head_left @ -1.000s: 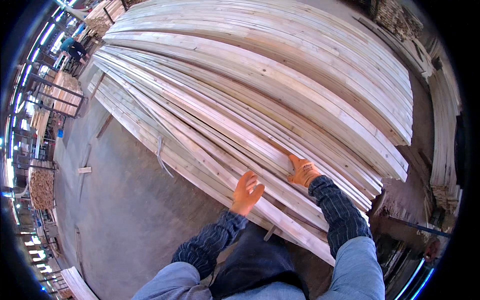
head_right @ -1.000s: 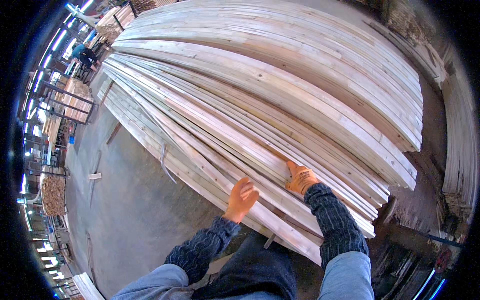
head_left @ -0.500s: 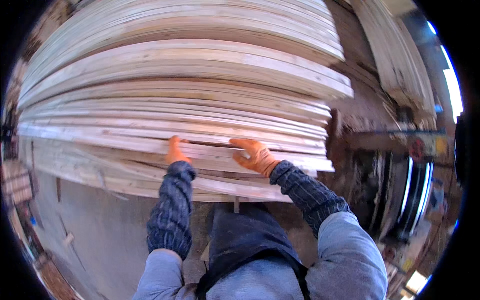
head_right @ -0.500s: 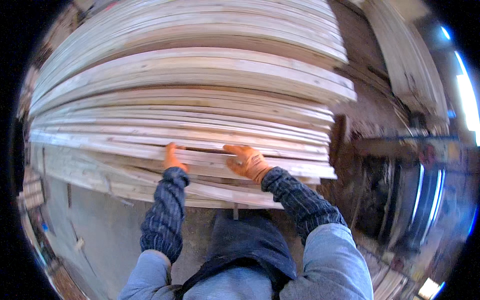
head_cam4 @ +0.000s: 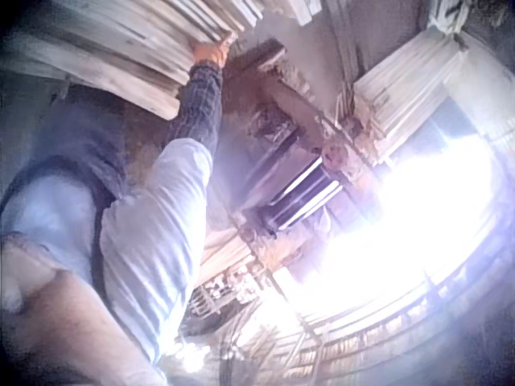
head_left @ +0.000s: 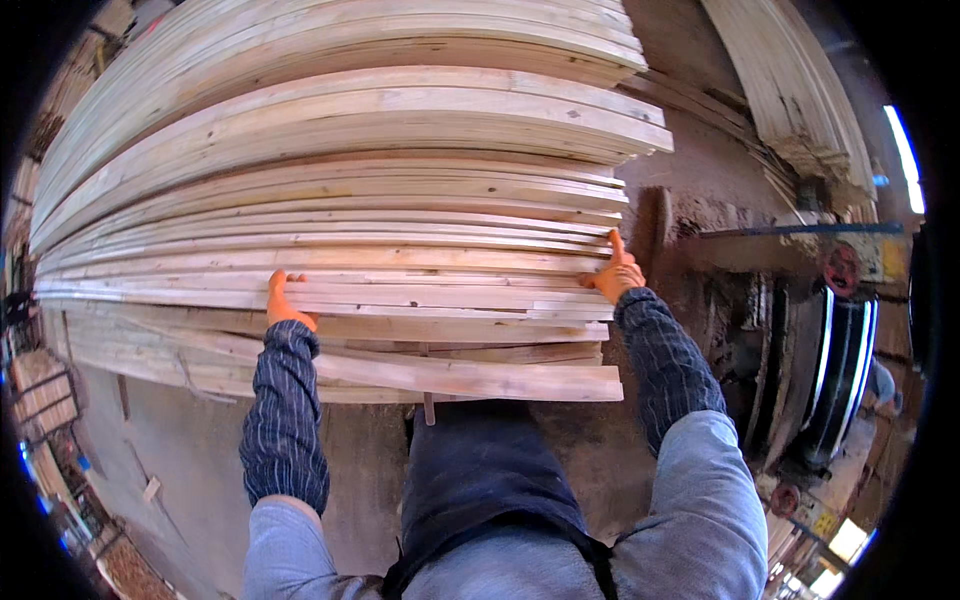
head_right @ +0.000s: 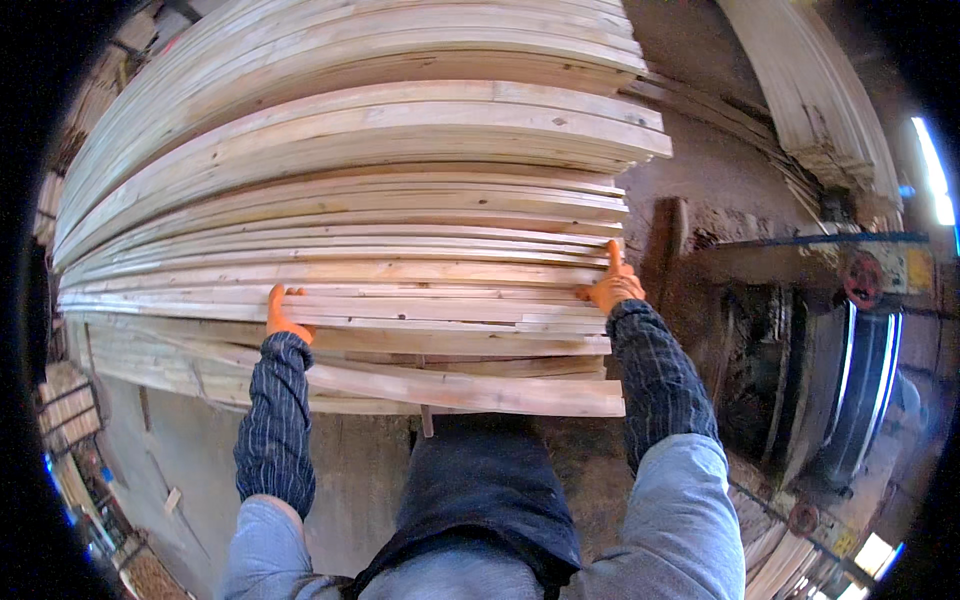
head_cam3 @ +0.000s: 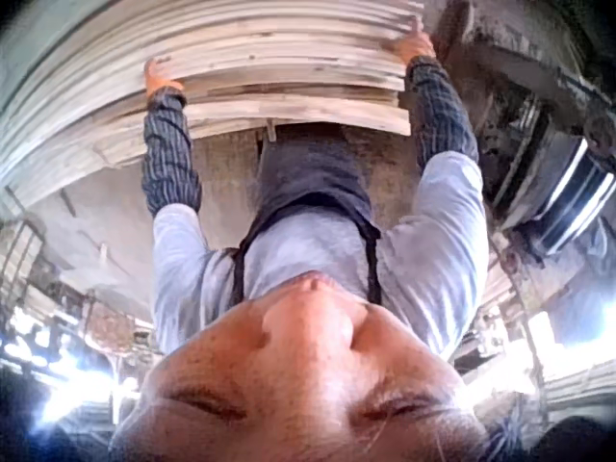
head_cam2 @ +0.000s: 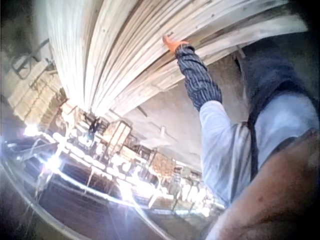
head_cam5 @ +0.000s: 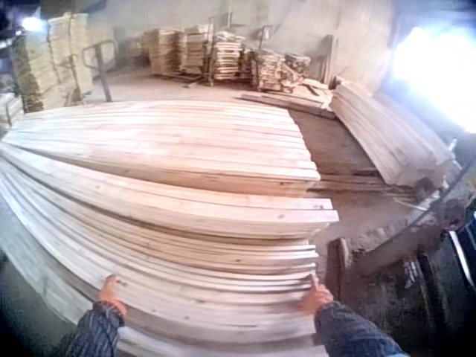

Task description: The person picks up thin wooden planks from a stack and feeds them one by one into an industrial rolling machine while another worker catches them on the other side.

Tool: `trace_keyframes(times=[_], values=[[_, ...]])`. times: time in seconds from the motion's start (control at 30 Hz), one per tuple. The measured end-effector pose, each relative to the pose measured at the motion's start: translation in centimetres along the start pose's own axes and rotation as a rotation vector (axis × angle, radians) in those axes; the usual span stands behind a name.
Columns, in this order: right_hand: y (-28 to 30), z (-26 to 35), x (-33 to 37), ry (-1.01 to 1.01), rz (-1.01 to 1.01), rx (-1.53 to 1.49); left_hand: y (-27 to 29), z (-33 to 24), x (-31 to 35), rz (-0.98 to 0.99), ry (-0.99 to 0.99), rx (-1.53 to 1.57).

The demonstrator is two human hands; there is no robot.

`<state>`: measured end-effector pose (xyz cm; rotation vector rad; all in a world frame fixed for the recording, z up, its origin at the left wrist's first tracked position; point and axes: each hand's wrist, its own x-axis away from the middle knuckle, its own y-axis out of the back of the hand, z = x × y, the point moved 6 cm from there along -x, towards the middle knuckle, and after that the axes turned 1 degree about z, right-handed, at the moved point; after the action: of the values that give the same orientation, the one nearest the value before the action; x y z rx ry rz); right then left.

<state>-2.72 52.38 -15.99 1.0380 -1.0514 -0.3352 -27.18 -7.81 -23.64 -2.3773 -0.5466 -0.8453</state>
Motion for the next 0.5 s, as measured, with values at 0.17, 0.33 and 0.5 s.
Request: trace_keyframes(times=[0.17,0.33,0.5], values=[[0.2,-2.7,-0.2,0.438,-0.109,-0.078,-0.6,-0.4,1.2,0.015,-0.053,0.057],[2.8,-1.2,2.3,0.604,0.053,0.355,-0.5,0.1,2.9,0.097,-0.065,0.15],[7.9,0.1,4.4,0.803,0.174,0.339,0.2,-0.4,5.3,0.172,-0.276,-0.007]])
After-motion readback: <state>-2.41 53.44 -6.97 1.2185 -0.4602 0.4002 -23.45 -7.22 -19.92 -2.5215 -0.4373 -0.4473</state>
